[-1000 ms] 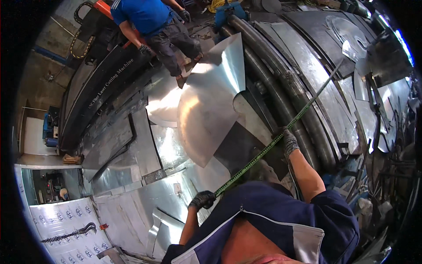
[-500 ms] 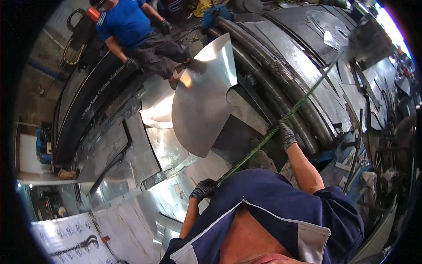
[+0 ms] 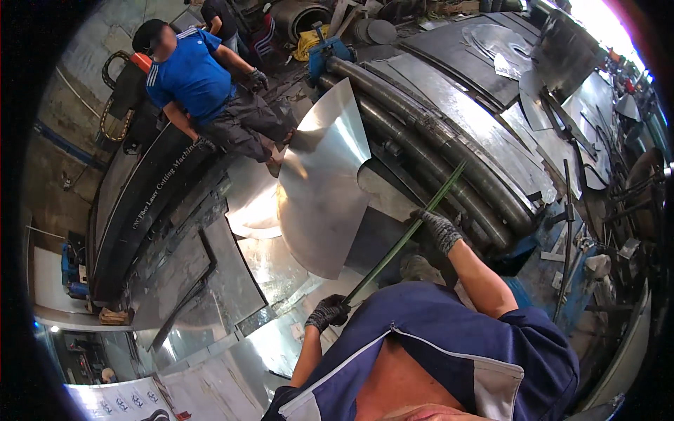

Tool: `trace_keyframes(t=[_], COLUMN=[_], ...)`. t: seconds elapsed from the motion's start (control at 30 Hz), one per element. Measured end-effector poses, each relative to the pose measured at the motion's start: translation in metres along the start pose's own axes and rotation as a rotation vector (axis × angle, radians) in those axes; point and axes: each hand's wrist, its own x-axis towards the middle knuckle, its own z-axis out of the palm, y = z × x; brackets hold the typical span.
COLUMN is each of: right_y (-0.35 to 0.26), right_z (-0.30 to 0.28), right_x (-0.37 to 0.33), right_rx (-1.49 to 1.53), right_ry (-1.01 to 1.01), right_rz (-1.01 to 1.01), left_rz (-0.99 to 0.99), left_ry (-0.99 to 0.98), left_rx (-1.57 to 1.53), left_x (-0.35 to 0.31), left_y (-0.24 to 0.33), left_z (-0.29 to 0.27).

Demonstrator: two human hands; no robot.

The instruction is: The person measures a large, curved metal sheet with a tape measure, then positions it into a metal rolling machine. They feed the sheet through the rollers to bend it, adjusting the position and flipping the sheet over to ensure even curvature. The person handles the sheet by hand, coordinating with the machine to shape the metal.

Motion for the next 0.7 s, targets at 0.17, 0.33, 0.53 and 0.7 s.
trace_keyframes(t=[0.17, 0.33, 0.53, 0.7], right_y=[0.036, 0.070, 0.046, 0.050], right_z=[0.032, 0.029, 0.014, -0.212], right_x=[-0.033, -0.039, -0.035, -0.026], right_rx=[-0.187, -0.708, -0.723, -1.178], right_ry=[-0.066, -0.115, 0.075, 0.611], right_rz=[0.405, 0.006, 0.174, -0.248], left_rz=[0.251, 0.205, 0.327, -0.047], left_ry=[0.055, 0.097, 0.246, 0.235], left_rx=[0.150, 0.103, 0.162, 0.532], left_x=[0.015, 0.019, 0.027, 0.023], left_y=[-0.046, -0.024, -0.113, -0.144], left_z=[-0.005, 0.026, -0.013, -0.023])
